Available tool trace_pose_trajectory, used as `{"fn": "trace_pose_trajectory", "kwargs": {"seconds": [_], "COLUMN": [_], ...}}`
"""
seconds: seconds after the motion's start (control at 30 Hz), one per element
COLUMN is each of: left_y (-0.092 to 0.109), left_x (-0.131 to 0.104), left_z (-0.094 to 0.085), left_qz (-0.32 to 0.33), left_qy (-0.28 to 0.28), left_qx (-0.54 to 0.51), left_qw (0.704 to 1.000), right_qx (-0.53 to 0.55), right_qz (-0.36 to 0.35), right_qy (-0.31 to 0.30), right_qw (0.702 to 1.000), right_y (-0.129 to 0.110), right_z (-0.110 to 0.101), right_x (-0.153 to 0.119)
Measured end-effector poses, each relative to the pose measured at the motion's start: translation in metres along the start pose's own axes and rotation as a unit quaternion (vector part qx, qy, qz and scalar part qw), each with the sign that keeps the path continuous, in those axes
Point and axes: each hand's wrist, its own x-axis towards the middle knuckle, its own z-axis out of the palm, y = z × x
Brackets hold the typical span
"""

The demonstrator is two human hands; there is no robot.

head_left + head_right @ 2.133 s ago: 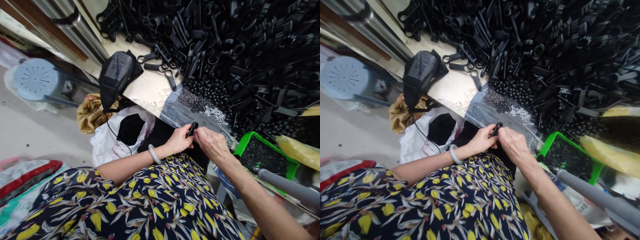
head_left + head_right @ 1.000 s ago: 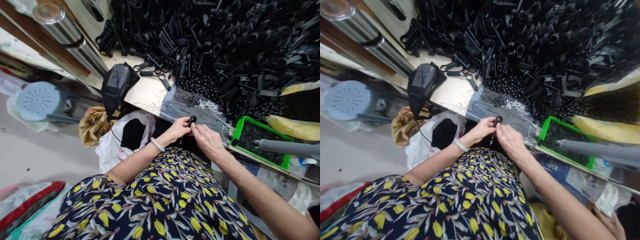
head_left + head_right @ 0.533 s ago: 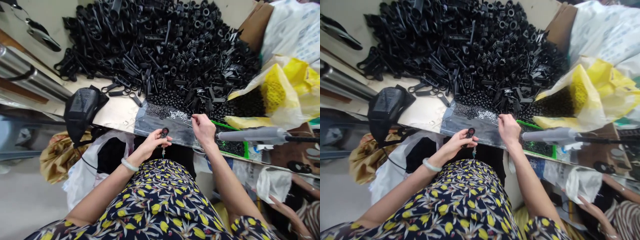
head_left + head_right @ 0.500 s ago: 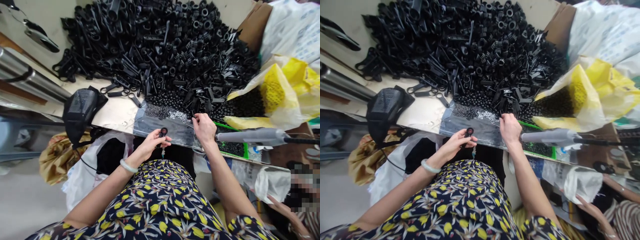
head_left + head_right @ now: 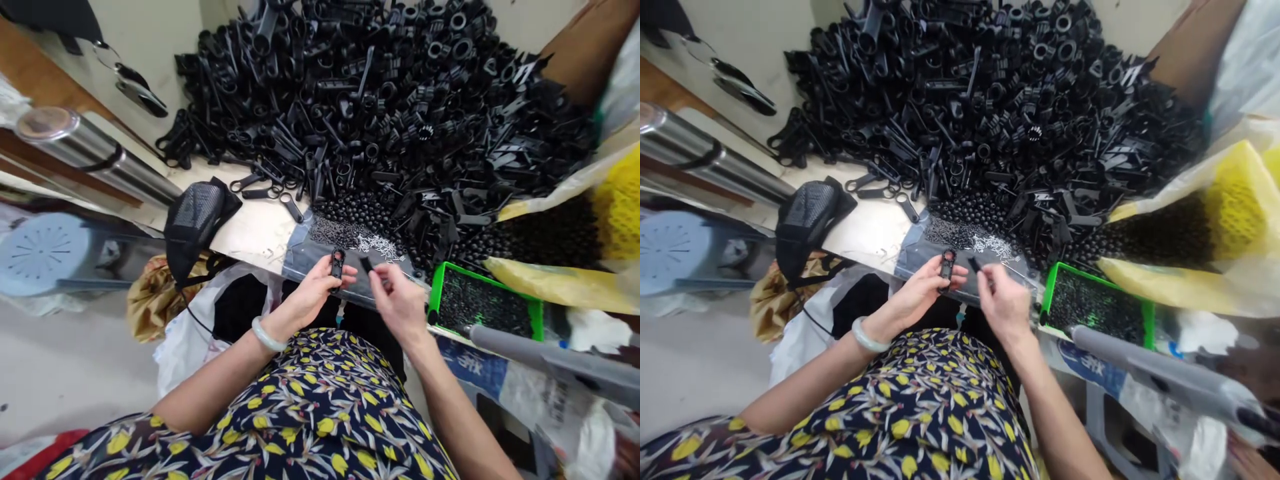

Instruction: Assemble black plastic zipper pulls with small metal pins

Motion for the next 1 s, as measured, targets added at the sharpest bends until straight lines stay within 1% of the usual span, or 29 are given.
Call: {"fn": "trace_pose_trajectory", "kwargs": {"seconds": [0.1, 0.13, 0.2, 0.27, 0.33, 0.47, 0.6, 0.7, 0.8, 1.0], "left_y": [-0.001, -0.002, -0.003, -0.005, -0.007, -0.011, -0.017, -0.02, -0.022, -0.022], "left_x": [0.001, 0.001, 0.002, 0.002, 0.002, 0.0, -0.002, -0.003, -0.003, -0.004], "left_z": [0.005, 0.007, 0.01, 0.012, 0.013, 0.018, 0.026, 0.032, 0.036, 0.037], "left_qz": [0.016, 0.025, 0.037, 0.036, 0.03, 0.043, 0.057, 0.065, 0.07, 0.082], "left_qy": [0.007, 0.014, 0.026, 0.027, 0.023, 0.031, 0.047, 0.056, 0.061, 0.053], "left_qx": [-0.023, -0.029, -0.033, -0.031, -0.025, -0.011, -0.029, -0.053, -0.077, -0.109], "left_qw": [1.0, 0.999, 0.998, 0.998, 0.999, 0.999, 0.997, 0.995, 0.993, 0.989], "right_qx": [-0.043, -0.058, -0.057, -0.01, 0.051, 0.121, 0.174, 0.198, 0.213, 0.214], "right_qz": [-0.087, -0.103, -0.11, -0.094, -0.073, -0.039, 0.008, 0.018, 0.02, 0.017], "right_qy": [0.006, 0.01, -0.005, -0.03, -0.043, -0.018, 0.013, 0.026, 0.026, 0.032], "right_qw": [0.995, 0.993, 0.992, 0.995, 0.995, 0.992, 0.985, 0.98, 0.976, 0.976], "right_y": [-0.017, -0.02, -0.024, -0.027, -0.029, -0.037, -0.043, -0.043, -0.042, -0.037], "right_z": [0.015, 0.018, 0.023, 0.025, 0.026, 0.026, 0.027, 0.03, 0.033, 0.035], "right_x": [-0.01, -0.011, -0.012, -0.013, -0.015, -0.018, -0.016, -0.015, -0.016, -0.02]}}
